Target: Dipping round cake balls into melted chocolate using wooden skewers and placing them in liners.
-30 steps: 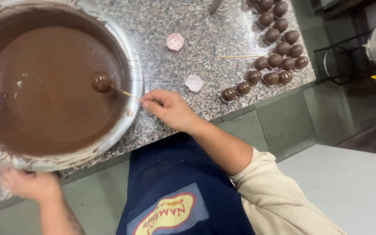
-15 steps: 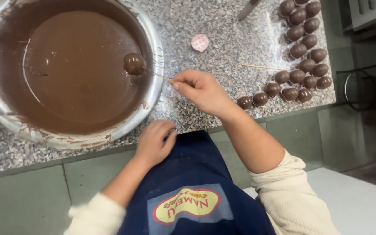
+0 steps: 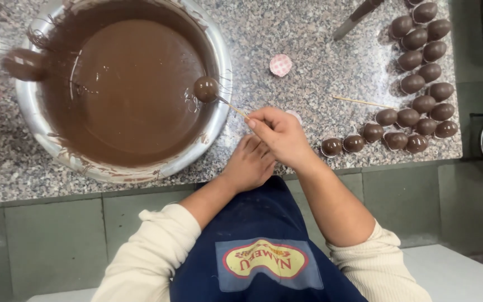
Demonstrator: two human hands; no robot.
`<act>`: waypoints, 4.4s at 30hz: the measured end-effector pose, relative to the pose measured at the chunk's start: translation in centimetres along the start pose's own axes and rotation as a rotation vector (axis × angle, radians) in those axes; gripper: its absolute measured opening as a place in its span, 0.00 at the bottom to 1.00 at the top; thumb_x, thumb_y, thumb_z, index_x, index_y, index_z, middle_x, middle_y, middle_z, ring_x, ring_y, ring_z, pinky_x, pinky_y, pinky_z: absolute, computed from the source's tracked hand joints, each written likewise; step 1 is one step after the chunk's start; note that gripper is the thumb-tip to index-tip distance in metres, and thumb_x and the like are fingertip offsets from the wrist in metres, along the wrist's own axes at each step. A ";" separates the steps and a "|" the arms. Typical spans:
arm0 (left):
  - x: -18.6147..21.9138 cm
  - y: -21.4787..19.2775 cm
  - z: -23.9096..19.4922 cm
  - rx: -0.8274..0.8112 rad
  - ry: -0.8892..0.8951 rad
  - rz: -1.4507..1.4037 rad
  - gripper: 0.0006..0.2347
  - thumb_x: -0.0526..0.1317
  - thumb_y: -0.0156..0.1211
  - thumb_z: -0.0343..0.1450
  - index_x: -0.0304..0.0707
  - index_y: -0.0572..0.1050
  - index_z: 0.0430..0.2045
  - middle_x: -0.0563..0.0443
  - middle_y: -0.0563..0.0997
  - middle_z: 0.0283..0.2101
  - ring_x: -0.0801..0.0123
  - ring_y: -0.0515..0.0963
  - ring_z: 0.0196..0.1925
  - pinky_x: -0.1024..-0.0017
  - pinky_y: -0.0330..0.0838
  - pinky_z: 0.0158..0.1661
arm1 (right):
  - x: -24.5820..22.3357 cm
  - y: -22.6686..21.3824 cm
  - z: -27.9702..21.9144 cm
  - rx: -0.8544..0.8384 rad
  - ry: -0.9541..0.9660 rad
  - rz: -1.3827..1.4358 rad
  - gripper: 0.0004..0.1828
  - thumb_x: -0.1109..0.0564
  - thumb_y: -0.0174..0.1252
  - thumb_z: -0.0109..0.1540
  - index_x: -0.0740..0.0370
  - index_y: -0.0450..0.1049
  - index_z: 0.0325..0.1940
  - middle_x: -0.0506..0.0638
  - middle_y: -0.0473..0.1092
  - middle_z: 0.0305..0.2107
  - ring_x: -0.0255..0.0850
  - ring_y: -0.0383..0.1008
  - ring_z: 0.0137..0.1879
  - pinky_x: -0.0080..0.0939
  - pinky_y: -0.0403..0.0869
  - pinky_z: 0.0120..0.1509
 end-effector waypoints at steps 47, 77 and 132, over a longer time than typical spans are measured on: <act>-3.0 1.2 -3.3 0.012 -0.038 0.082 0.17 0.42 0.58 0.69 0.32 0.73 0.50 0.40 0.72 0.55 0.52 0.67 0.62 0.51 0.56 0.66 | -0.9 4.2 -0.1 0.026 -0.061 0.048 0.09 0.59 0.58 0.68 0.68 0.77 0.49 0.45 0.74 0.36 0.28 0.70 0.41 0.29 0.71 0.45; -4.6 -1.4 -1.6 0.053 -0.201 -0.238 0.07 0.38 0.59 0.70 0.35 0.73 0.24 0.43 0.75 0.35 0.50 0.74 0.41 0.56 0.70 0.45 | 4.9 -8.4 -12.6 0.576 -0.005 0.184 0.08 0.60 0.59 0.69 0.69 0.77 0.49 0.44 0.70 0.27 0.28 0.65 0.29 0.28 0.64 0.34; -4.3 -0.2 -1.4 -0.027 -0.203 -0.218 0.05 0.39 0.60 0.71 0.37 0.76 0.29 0.48 0.77 0.39 0.55 0.74 0.45 0.60 0.68 0.48 | 14.3 -5.3 -14.2 0.613 0.269 -0.060 0.11 0.55 0.59 0.68 0.64 0.78 0.50 0.39 0.69 0.26 0.25 0.63 0.31 0.27 0.66 0.35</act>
Point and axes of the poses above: each hand's wrist, its own z-axis towards the middle knuckle, its own y-axis out of the palm, x = y × z, the point moved 8 cm from there along z, towards the middle knuckle
